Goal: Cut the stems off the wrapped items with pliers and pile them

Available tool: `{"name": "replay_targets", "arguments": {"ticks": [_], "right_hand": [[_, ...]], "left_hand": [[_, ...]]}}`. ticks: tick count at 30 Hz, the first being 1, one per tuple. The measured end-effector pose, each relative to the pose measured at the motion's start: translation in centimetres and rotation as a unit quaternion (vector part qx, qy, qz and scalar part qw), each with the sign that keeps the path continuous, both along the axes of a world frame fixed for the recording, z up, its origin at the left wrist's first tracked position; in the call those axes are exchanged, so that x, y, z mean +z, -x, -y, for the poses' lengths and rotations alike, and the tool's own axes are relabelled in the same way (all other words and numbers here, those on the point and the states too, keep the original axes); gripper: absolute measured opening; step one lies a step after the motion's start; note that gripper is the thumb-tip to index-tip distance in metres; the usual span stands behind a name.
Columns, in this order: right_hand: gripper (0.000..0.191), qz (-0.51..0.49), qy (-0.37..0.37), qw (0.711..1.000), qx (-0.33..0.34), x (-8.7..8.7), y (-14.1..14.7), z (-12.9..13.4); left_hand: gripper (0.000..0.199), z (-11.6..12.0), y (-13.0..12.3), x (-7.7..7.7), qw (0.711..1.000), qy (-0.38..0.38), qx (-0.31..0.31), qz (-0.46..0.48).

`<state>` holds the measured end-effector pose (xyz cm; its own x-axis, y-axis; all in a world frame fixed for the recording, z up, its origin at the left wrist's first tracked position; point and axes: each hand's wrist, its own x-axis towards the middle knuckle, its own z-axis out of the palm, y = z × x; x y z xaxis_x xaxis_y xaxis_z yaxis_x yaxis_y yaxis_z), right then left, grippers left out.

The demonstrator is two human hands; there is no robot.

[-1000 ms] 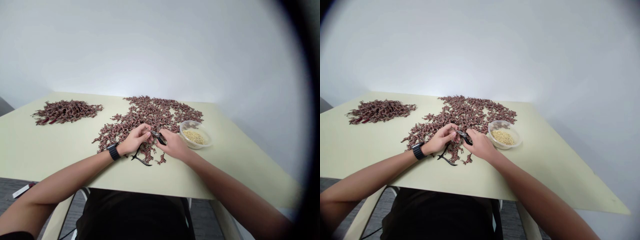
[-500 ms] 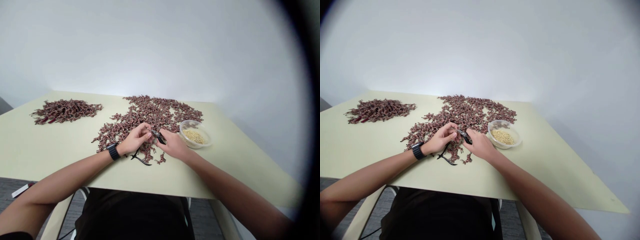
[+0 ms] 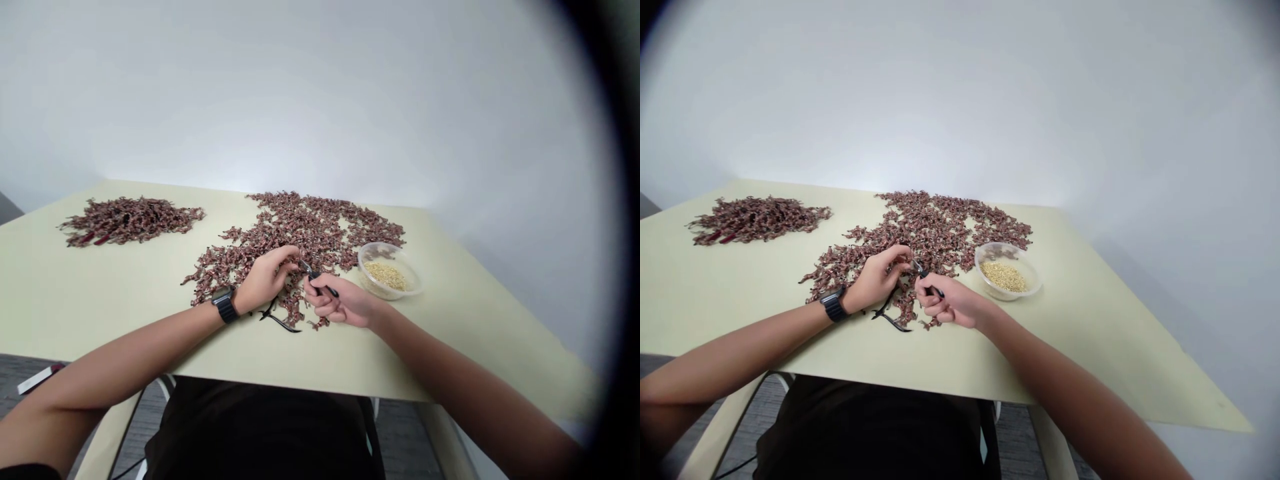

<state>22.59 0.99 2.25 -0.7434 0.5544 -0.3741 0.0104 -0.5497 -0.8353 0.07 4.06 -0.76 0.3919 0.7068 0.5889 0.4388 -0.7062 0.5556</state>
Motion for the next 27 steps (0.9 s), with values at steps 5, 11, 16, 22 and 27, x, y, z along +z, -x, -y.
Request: {"name": "replay_targets", "arguments": {"ticks": [5,11,16,22,27], "right_hand": [[0.026,0.046,-0.057,0.997,0.004,-0.1,-0.5,-0.5],[0.027,0.277,-0.469,0.814,-0.202,-2.0,-0.2,-0.6],[0.022,0.352,-0.604,0.695,-0.166,-2.2,-0.7,-0.6],[0.022,0.352,-0.636,0.670,-0.151,-2.2,-0.7,-0.5],[0.019,0.350,-0.618,0.688,-0.147,-2.2,-0.8,-0.6]], "left_hand": [[0.027,0.0,0.0,0.3,1.000,0.011,-0.014,-0.004],[0.032,0.5,-0.9,0.5,0.915,0.298,-0.148,0.227],[0.033,0.8,-1.1,0.6,0.848,0.396,-0.223,0.273],[0.033,0.8,-1.1,0.6,0.841,0.406,-0.228,0.276],[0.033,0.8,-1.0,0.7,0.846,0.402,-0.224,0.270]]}}
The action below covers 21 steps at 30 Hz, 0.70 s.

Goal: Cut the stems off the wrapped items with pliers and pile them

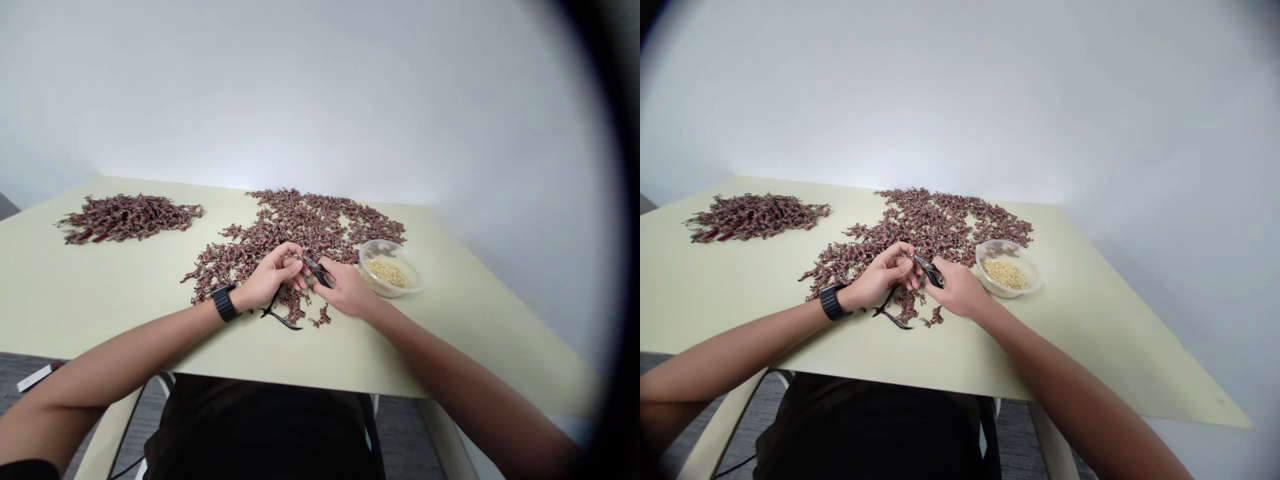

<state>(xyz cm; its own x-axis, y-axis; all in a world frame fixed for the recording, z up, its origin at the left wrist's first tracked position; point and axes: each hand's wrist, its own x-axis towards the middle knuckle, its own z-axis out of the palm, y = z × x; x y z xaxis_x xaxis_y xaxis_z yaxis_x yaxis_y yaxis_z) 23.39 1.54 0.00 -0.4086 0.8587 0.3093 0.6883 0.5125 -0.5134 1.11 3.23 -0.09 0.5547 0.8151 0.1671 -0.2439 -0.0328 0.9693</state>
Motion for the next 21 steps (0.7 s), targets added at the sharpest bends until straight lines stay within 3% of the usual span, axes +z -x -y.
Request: {"name": "replay_targets", "arguments": {"ticks": [4,8,10,13,14,15,16,17,19,21], "right_hand": [[0.015,-0.059,0.058,0.997,0.009,0.1,0.4,0.3],[0.018,-0.177,0.211,0.960,0.055,0.7,1.1,0.8],[0.022,-0.240,0.349,0.903,0.077,1.2,1.0,1.0],[0.025,-0.289,0.546,0.775,0.132,2.0,0.2,0.9],[0.026,-0.287,0.577,0.749,0.152,2.3,-0.1,0.8],[0.027,-0.275,0.588,0.743,0.164,2.4,-0.4,0.7],[0.028,-0.254,0.567,0.767,0.161,2.5,-0.5,0.6],[0.028,-0.229,0.521,0.809,0.145,2.5,-0.5,0.6],[0.028,-0.185,0.388,0.899,0.085,2.3,-0.4,0.6],[0.026,-0.138,0.227,0.964,0.014,1.9,-0.1,0.7]], "left_hand": [[0.035,0.1,-0.2,0.0,0.999,-0.027,0.019,-0.015],[0.033,0.0,0.0,-0.1,0.984,-0.111,0.106,-0.093],[0.030,-0.2,0.4,-0.1,0.956,-0.198,0.150,-0.156],[0.027,-0.5,1.2,0.2,0.893,-0.343,0.175,-0.235],[0.028,-0.6,1.4,0.3,0.874,-0.378,0.175,-0.249],[0.030,-0.7,1.5,0.4,0.862,-0.401,0.173,-0.257],[0.031,-0.7,1.5,0.4,0.860,-0.405,0.171,-0.258],[0.030,-0.7,1.4,0.3,0.869,-0.390,0.169,-0.254],[0.026,-0.7,1.1,0.1,0.914,-0.298,0.163,-0.221],[0.028,-0.6,0.8,-0.1,0.963,-0.169,0.134,-0.161]]}}
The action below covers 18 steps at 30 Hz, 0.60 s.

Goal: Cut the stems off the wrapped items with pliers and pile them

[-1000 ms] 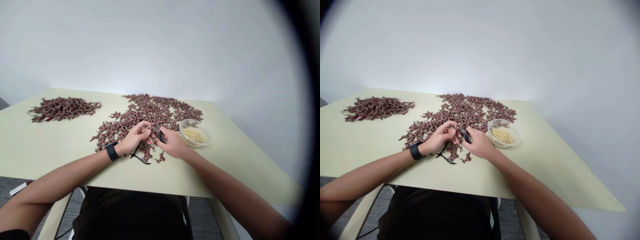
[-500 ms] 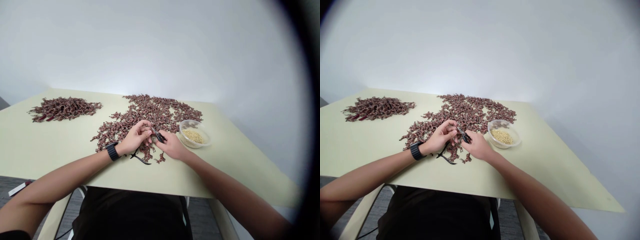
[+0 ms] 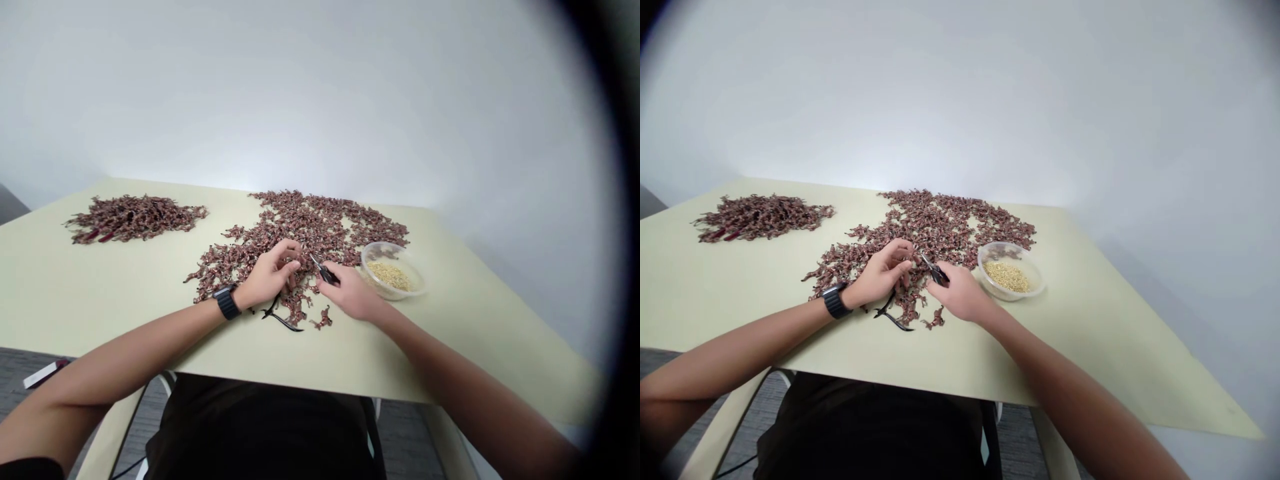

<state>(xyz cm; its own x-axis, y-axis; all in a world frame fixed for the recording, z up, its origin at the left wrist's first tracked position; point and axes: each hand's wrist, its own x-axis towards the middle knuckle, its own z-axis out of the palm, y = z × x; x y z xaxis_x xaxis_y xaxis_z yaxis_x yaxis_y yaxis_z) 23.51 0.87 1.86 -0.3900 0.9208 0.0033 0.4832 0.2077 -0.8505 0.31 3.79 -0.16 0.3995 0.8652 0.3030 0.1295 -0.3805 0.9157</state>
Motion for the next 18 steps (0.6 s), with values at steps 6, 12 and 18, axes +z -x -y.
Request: {"name": "replay_targets", "arguments": {"ticks": [6,12,18], "right_hand": [[0.021,0.177,-0.255,0.949,-0.053,-1.0,0.1,0.0],[0.021,0.211,-0.268,0.939,-0.042,-1.3,-0.1,-0.3],[0.023,0.152,-0.209,0.966,-0.028,-1.7,0.1,-0.3]], "left_hand": [[0.038,0.1,-0.2,0.3,0.976,0.165,-0.090,0.110],[0.036,0.4,-0.2,0.6,0.968,0.190,-0.119,0.113],[0.040,0.5,-0.4,0.5,0.972,0.175,-0.113,0.110]]}}
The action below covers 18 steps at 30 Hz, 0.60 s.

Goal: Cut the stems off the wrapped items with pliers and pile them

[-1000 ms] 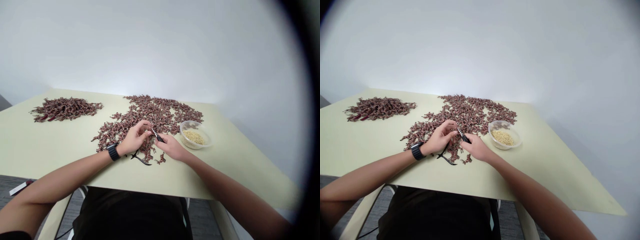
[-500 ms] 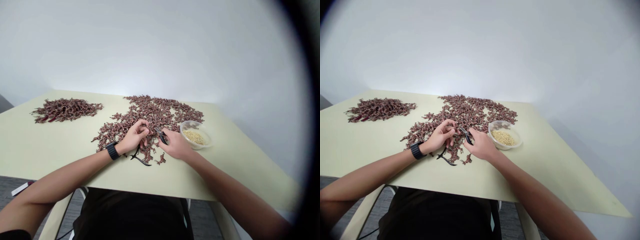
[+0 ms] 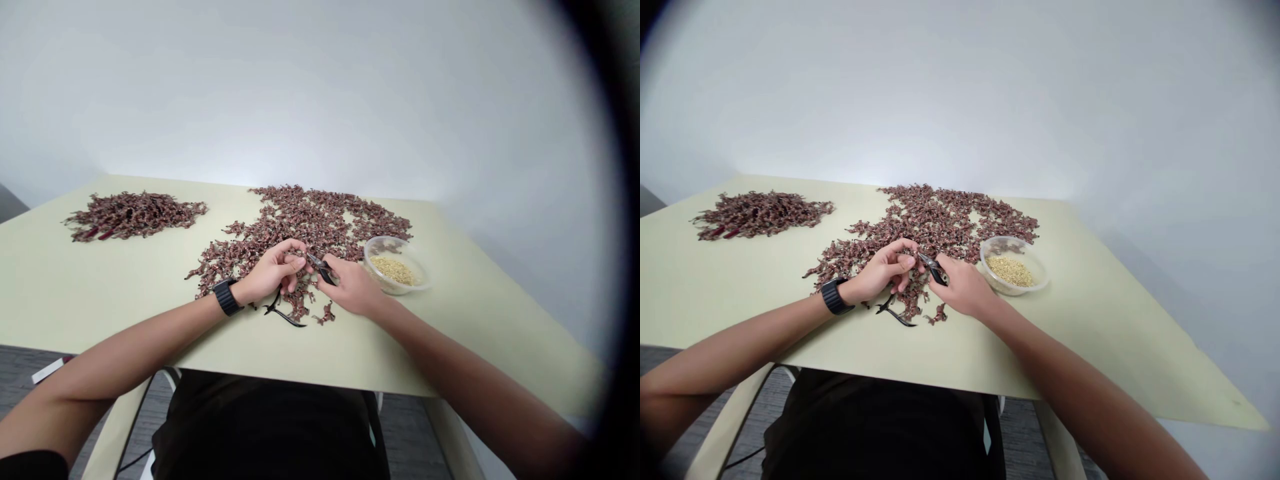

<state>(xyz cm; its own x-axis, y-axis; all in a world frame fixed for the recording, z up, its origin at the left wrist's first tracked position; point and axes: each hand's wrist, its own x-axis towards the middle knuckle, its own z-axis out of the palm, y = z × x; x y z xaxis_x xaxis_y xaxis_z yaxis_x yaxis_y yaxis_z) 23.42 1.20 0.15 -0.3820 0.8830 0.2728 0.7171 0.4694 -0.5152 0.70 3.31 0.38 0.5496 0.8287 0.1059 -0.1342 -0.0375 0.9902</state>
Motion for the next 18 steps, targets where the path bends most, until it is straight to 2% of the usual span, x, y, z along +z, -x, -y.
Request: {"name": "replay_targets", "arguments": {"ticks": [3,5,6,8,9,10,11,12,13,14,15,17,18], "right_hand": [[0.023,-0.091,0.102,0.990,0.035,0.1,0.6,0.3],[0.022,-0.177,0.231,0.954,0.070,0.5,0.8,0.6],[0.023,-0.220,0.313,0.920,0.088,0.9,0.8,0.7],[0.025,-0.280,0.491,0.816,0.125,1.7,0.4,0.8],[0.025,-0.297,0.552,0.765,0.149,2.1,0.1,0.7],[0.026,-0.307,0.590,0.728,0.165,2.4,-0.1,0.6],[0.026,-0.311,0.609,0.709,0.174,2.6,-0.3,0.5],[0.027,-0.311,0.608,0.710,0.172,2.6,-0.5,0.4],[0.027,-0.308,0.585,0.734,0.156,2.4,-0.5,0.3],[0.028,-0.297,0.540,0.776,0.132,2.2,-0.4,0.2],[0.029,-0.279,0.469,0.832,0.099,1.9,-0.3,0.1],[0.028,-0.202,0.270,0.941,0.032,1.1,-0.1,0.0],[0.027,-0.154,0.178,0.972,0.008,0.8,0.1,-0.1]], "left_hand": [[0.037,0.0,-0.1,-0.1,0.997,-0.057,0.045,-0.033],[0.033,-0.1,0.1,-0.2,0.986,-0.120,0.085,-0.075],[0.030,-0.2,0.2,-0.2,0.976,-0.162,0.102,-0.101],[0.025,-0.4,0.6,-0.1,0.945,-0.260,0.123,-0.152],[0.025,-0.5,0.9,0.0,0.927,-0.308,0.125,-0.172],[0.026,-0.6,1.0,0.0,0.911,-0.345,0.125,-0.188],[0.028,-0.7,1.1,0.1,0.901,-0.365,0.123,-0.197],[0.028,-0.7,1.1,0.1,0.901,-0.366,0.122,-0.200],[0.027,-0.7,1.1,0.0,0.909,-0.347,0.123,-0.195],[0.026,-0.6,0.9,0.0,0.923,-0.313,0.125,-0.183],[0.025,-0.5,0.8,-0.1,0.940,-0.269,0.125,-0.167],[0.027,-0.3,0.4,-0.2,0.971,-0.174,0.110,-0.118],[0.029,-0.2,0.2,-0.2,0.983,-0.132,0.093,-0.091]]}}
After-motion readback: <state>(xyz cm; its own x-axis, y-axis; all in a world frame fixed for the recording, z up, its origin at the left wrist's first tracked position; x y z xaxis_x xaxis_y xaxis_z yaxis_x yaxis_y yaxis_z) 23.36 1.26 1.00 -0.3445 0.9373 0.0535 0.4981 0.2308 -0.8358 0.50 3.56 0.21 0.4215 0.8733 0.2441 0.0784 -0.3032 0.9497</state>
